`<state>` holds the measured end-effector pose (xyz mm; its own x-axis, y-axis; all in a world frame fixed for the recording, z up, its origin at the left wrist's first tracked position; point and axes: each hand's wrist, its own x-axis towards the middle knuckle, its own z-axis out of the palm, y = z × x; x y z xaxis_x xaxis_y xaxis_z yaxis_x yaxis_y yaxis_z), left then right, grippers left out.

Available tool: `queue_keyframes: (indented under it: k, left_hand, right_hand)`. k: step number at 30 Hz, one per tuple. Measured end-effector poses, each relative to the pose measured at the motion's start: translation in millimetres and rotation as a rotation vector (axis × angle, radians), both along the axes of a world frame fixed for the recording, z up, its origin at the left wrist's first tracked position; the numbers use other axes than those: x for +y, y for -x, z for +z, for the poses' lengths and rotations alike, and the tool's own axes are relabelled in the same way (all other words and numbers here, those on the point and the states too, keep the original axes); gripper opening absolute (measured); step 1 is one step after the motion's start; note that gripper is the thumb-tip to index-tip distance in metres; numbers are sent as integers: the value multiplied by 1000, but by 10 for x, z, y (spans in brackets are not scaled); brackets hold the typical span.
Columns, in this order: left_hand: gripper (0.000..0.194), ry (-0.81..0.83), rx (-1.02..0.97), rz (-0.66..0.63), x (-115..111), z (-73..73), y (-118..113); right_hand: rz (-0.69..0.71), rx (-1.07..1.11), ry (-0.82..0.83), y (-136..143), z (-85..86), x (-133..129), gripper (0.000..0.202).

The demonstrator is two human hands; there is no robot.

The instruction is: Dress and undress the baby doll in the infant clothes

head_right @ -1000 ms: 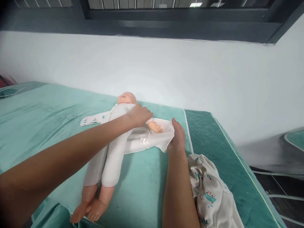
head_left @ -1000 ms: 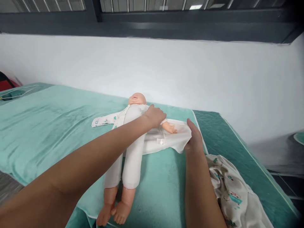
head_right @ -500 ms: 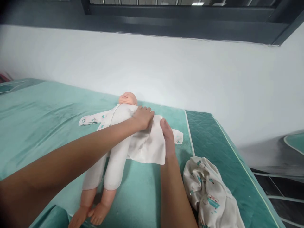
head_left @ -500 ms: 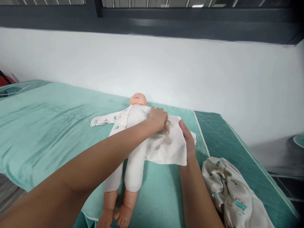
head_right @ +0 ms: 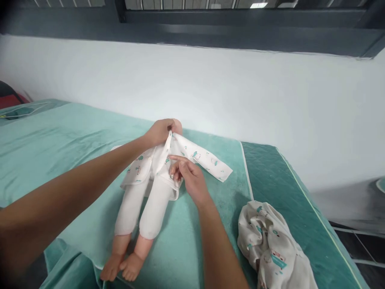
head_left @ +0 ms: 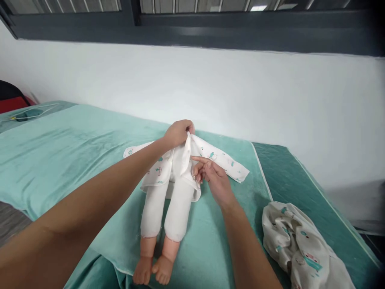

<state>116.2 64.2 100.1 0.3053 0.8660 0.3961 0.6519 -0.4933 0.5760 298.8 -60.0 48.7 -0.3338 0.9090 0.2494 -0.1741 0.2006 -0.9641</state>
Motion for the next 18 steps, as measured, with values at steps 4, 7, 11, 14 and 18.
queue_keyframes:
  k: [4, 7, 11, 14, 18]
  left_hand:
    - [14, -34, -10, 172, -143, -125, 128]
    - [18, -77, -121, 172, -419, -203, 214]
    - [24, -43, -272, 267, -1011, -442, 383]
    - [25, 17, -401, 387, -1449, -744, 522]
    - [31, 157, -507, 394, -1830, -1075, 662]
  right_hand:
    - [-139, -186, -161, 14, 0, -21, 32]
    - [-153, -295, -263, 6, 18, -37, 24]
    - [-75, -367, -350, -4, 28, -51, 18]
    - [-21, -420, -363, -23, -2, -58, 27]
    - [3, -422, -293, -88, -116, -139, 45]
